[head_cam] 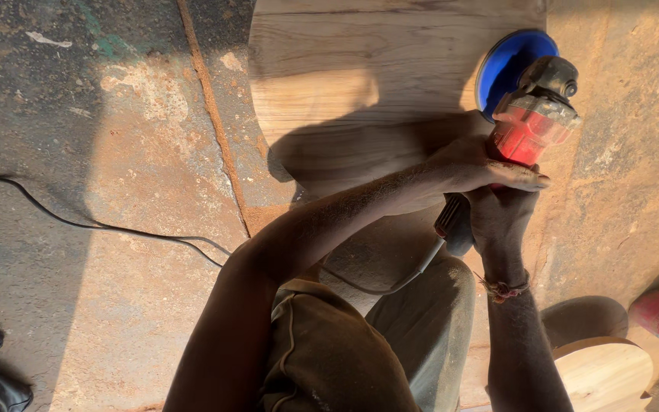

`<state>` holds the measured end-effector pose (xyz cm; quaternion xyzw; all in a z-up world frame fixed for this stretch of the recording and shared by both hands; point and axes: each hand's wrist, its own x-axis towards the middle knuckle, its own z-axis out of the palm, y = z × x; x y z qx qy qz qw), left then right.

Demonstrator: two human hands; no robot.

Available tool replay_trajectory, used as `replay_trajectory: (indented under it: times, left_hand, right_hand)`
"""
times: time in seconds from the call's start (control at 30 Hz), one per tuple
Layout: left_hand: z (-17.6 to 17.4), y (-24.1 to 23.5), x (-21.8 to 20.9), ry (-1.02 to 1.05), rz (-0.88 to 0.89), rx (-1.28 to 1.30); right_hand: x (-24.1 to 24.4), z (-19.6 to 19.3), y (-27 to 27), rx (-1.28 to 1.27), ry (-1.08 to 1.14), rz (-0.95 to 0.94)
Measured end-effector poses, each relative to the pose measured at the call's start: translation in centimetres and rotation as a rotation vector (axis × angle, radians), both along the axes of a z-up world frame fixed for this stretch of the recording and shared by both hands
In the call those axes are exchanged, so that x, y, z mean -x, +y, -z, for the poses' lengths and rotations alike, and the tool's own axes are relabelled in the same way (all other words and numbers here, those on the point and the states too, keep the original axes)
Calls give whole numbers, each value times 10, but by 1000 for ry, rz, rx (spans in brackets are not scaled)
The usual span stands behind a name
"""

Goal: The person uses a red angle grinder with a blue sanding disc to smooth the surface of a circular wooden board. They move the tool across the wood in circular motions and occasionally pause to wipe the surface with their hand.

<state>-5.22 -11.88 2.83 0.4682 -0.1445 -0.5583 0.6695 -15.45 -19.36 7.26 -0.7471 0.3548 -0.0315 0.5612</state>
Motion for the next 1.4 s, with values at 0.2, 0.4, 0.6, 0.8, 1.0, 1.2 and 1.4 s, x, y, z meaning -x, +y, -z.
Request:
replay_trajectory:
  times: [0.2,0.4,0.6,0.8,1.0,1.2,1.4]
  left_hand:
    - [-6,113,15,136,-438,-18]
    - [19,177,-21,154,-632,20]
    - [39,122,-55,27,-621,82]
    - [43,46,-37,-20,-408,24]
    - [42,0,-32,10,-225,5]
    - [37,-33,-27,-48,-60,3]
    - [26,-11,4,-10,-3,35]
  right_hand:
    - [-25,-3,80,227,109,-477]
    - [-116,4,125,372,-17,-900]
    - [-118,-3,82,231,-61,-682]
    - [-88,0,25,273,101,-516]
    - [-72,-4,-8,256,81,-434]
    - [-46,-4,-40,86,-22,-269]
    - [-2,2,-31,78,145,-20]
